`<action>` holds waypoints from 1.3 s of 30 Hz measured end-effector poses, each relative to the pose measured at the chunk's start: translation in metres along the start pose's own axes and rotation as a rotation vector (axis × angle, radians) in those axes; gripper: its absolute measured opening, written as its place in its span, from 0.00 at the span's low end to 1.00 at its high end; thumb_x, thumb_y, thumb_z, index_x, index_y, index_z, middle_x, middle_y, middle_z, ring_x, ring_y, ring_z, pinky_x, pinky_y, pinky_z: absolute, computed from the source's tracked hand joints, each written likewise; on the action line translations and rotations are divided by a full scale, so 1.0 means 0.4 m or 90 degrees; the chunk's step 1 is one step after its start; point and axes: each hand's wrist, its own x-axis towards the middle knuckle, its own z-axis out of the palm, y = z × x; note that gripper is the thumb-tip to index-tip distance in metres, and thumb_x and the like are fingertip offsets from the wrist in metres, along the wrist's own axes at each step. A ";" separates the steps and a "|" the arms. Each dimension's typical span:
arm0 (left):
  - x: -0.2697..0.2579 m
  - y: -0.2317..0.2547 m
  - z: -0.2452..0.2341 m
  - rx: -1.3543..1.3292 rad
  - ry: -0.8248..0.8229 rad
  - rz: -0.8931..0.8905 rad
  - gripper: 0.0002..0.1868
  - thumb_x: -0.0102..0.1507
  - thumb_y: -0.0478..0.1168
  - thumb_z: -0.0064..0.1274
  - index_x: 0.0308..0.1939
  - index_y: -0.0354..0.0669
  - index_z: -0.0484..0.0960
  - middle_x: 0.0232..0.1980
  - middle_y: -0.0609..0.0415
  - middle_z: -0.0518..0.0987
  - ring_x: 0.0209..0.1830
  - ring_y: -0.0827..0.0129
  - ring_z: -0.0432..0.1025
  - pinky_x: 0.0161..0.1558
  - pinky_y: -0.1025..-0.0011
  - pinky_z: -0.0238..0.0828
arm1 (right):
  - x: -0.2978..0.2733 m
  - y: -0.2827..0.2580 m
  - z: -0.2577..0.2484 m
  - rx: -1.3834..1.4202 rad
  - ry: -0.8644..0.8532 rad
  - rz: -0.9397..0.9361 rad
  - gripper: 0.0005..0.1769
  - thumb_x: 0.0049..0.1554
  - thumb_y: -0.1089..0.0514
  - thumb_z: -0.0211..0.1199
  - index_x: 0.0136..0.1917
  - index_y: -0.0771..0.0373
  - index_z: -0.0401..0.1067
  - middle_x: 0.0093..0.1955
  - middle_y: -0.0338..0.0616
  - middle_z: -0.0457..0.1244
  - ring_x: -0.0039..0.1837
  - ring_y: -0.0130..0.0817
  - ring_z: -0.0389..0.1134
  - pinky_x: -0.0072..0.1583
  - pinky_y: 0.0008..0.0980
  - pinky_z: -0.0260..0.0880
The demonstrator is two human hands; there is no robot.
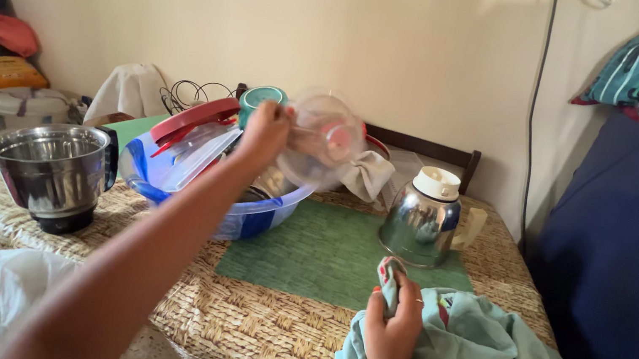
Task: The person wipes a stainless steel thermos with a cloth, rotating it to clean different sides. Then the person wipes a clear plastic lid with the same cloth, turning it over to clean both sides.
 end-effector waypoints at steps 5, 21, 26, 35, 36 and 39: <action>-0.206 -0.190 0.153 -0.561 -0.097 -0.287 0.10 0.69 0.46 0.47 0.40 0.46 0.73 0.31 0.54 0.76 0.29 0.64 0.74 0.29 0.65 0.73 | 0.001 0.003 -0.003 0.086 0.029 0.075 0.24 0.58 0.65 0.57 0.67 0.70 0.67 0.62 0.52 0.66 0.61 0.45 0.67 0.64 0.39 0.65; -0.562 -0.265 0.144 -0.311 -0.285 -0.382 0.19 0.72 0.45 0.43 0.62 0.37 0.75 0.44 0.48 0.82 0.40 0.61 0.76 0.44 0.61 0.73 | 0.002 0.023 0.011 -0.023 0.036 0.036 0.17 0.63 0.66 0.53 0.65 0.67 0.71 0.56 0.52 0.66 0.58 0.45 0.67 0.62 0.38 0.66; -0.573 -0.273 0.161 -0.180 -0.255 -0.259 0.19 0.72 0.46 0.43 0.57 0.36 0.79 0.41 0.45 0.82 0.40 0.59 0.73 0.43 0.64 0.72 | 0.039 0.015 0.035 -0.039 -0.007 -0.071 0.12 0.63 0.64 0.56 0.59 0.67 0.72 0.55 0.52 0.66 0.57 0.48 0.68 0.59 0.40 0.67; -0.579 -0.338 0.172 -0.026 -0.222 -0.063 0.13 0.69 0.38 0.41 0.50 0.34 0.78 0.42 0.38 0.81 0.42 0.51 0.76 0.46 0.61 0.72 | 0.046 0.014 0.012 -0.116 -0.075 -0.133 0.10 0.61 0.62 0.58 0.55 0.67 0.74 0.52 0.52 0.65 0.54 0.51 0.67 0.55 0.42 0.67; -0.585 -0.335 0.167 -0.037 -0.226 -0.075 0.13 0.70 0.39 0.41 0.51 0.35 0.78 0.43 0.38 0.81 0.42 0.51 0.76 0.46 0.62 0.72 | 0.039 0.001 0.013 -0.120 -0.095 -0.124 0.10 0.61 0.61 0.59 0.54 0.67 0.74 0.52 0.51 0.65 0.53 0.51 0.67 0.54 0.42 0.67; -0.585 -0.321 0.165 -0.060 -0.228 -0.086 0.13 0.71 0.40 0.41 0.52 0.36 0.77 0.43 0.39 0.81 0.43 0.52 0.76 0.47 0.63 0.71 | 0.037 -0.034 0.017 -0.129 -0.132 -0.177 0.10 0.57 0.59 0.62 0.51 0.63 0.77 0.51 0.50 0.65 0.53 0.50 0.67 0.55 0.42 0.68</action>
